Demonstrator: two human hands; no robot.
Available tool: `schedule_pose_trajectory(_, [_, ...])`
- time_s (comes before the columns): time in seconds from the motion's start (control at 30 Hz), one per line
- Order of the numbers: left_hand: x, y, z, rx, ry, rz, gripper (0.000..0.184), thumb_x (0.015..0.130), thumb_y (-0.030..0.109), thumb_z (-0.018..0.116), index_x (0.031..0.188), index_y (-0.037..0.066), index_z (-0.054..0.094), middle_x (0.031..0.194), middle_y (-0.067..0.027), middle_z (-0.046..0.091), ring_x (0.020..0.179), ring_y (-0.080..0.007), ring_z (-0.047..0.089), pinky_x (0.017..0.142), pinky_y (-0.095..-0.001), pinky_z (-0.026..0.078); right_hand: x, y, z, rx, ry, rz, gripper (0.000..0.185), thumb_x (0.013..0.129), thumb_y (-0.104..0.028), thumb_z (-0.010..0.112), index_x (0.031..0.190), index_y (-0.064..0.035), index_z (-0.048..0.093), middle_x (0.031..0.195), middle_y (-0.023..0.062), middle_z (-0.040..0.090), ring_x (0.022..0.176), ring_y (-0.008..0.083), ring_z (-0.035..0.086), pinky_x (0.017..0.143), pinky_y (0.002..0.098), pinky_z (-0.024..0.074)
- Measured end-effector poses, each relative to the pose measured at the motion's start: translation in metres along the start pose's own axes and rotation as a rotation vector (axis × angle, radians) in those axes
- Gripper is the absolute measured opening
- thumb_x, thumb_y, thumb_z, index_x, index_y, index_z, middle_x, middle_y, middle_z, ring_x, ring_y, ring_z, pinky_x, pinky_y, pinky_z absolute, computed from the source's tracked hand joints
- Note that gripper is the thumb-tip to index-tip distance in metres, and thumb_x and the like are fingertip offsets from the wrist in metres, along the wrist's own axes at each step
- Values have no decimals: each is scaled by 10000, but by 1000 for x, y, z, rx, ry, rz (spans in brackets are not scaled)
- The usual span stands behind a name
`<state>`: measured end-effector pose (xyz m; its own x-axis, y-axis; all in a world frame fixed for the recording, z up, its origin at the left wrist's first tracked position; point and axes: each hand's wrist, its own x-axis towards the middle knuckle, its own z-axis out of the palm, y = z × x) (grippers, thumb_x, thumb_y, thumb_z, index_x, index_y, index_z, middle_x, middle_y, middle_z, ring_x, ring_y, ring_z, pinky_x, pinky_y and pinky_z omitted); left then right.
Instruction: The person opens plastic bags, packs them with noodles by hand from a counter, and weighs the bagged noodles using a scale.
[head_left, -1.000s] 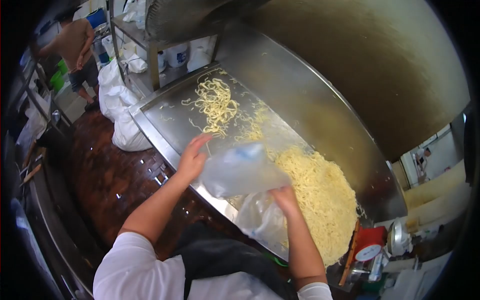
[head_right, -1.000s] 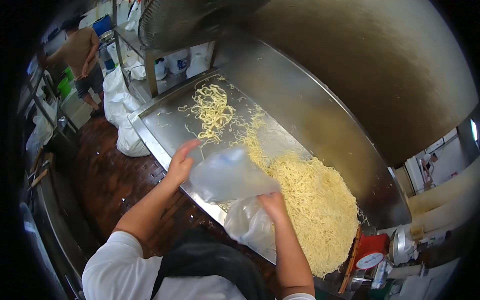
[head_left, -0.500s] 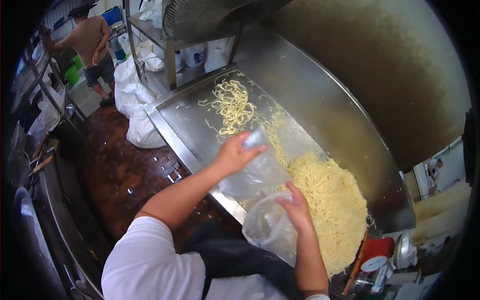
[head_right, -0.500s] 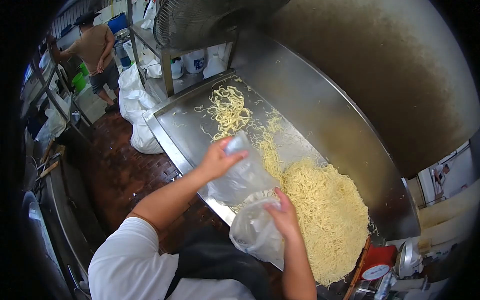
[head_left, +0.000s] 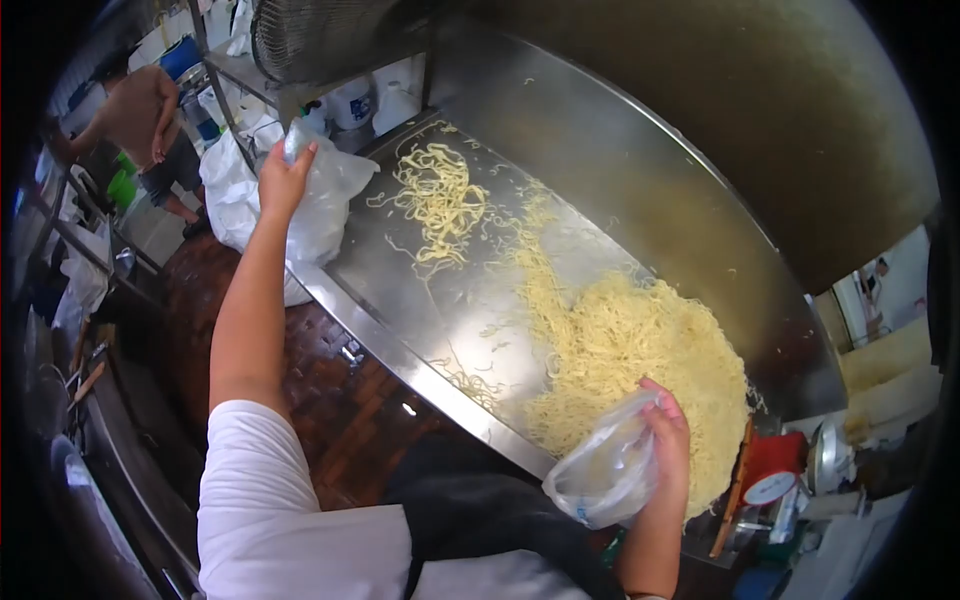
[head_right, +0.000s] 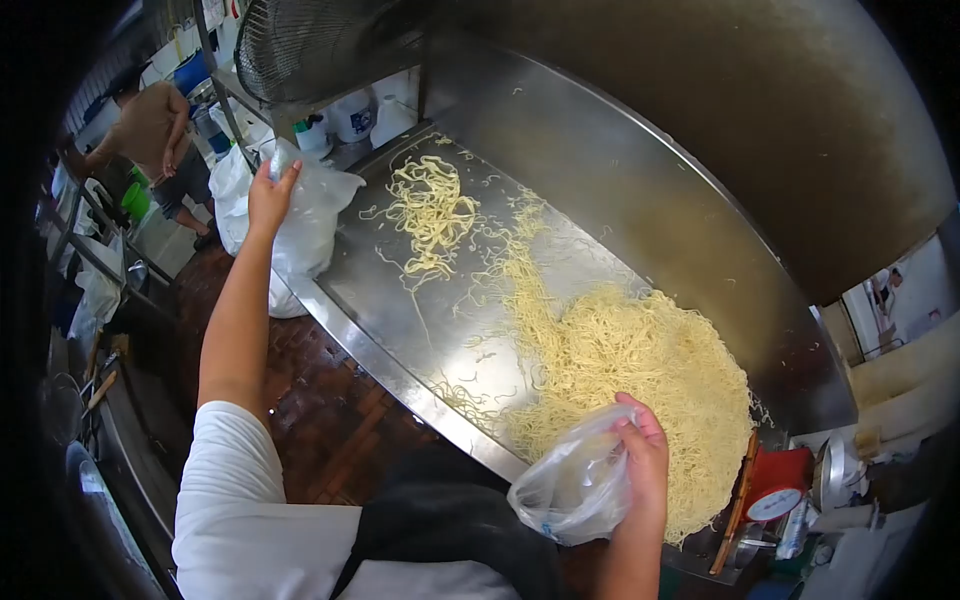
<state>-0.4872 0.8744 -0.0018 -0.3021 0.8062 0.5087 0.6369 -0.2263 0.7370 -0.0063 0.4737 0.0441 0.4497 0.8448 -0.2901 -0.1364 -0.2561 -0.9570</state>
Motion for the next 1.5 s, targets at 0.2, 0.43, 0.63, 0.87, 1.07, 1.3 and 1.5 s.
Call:
schedule_pose_trajectory(0.2, [33, -27, -17, 66, 28, -36, 531, 748, 433, 707, 1060, 12, 623, 958, -198, 670, 924, -357, 637, 810, -405, 479, 4, 0, 4, 11, -15, -13, 380, 887, -103, 564, 1251, -1, 523, 949, 25, 619, 794, 95, 572, 720, 212, 455])
schedule_pose_trajectory(0.43, [17, -19, -18, 214, 256, 34, 726, 735, 404, 757, 1204, -90, 505, 1175, -238, 586, 1061, -311, 582, 943, -366, 428, -1, -3, 3, 97, 1, -13, 333, 898, -105, 569, 1212, 2, 544, 964, 26, 623, 835, 91, 569, 755, 219, 445])
schedule_pose_trajectory(0.63, [-141, 97, 0, -890, -153, 100, 493, 919, 403, 523, 1157, -27, 550, 1007, -126, 629, 878, -194, 621, 738, -320, 495, 10, -5, 15, 54, 41, -129, 319, 897, -68, 572, 1204, 12, 544, 1002, 44, 626, 845, 106, 588, 763, 223, 463])
schedule_pose_trajectory(0.87, [-301, 235, 24, -758, -1416, 68, 413, 778, 102, 663, 1159, 20, 525, 840, -46, 629, 724, -144, 609, 626, -267, 486, 1, 11, 62, -179, 7, -405, 292, 885, -16, 601, 1172, 21, 566, 994, 61, 641, 860, 93, 587, 784, 225, 475])
schedule_pose_trajectory(1.07, [-309, 138, 67, -913, -1107, -865, 199, 765, -9, 576, 947, 69, 591, 706, -43, 587, 601, -161, 583, 528, -294, 468, -16, 13, 45, -628, -195, -137, 472, 750, -184, 768, 1167, -45, 596, 984, 77, 671, 803, 114, 627, 701, 225, 483])
schedule_pose_trajectory(1.3, [-284, 120, 1, -930, -636, -912, 134, 793, -14, 559, 855, 101, 531, 715, -10, 561, 587, -106, 534, 521, -224, 434, 74, 48, -8, -1662, -100, -535, 855, 661, -262, 806, 1387, -99, 385, 1468, 228, 281, 1326, 380, 334, 1020, 496, 360])
schedule_pose_trajectory(1.5, [-309, 153, -36, -677, -504, -835, 106, 768, -8, 560, 818, 84, 544, 679, 1, 564, 548, -85, 503, 489, -213, 384, 186, 51, 5, -1624, -30, -321, 835, 652, -213, 791, 1385, -117, 404, 1514, 215, 186, 1367, 367, 264, 1052, 490, 341])
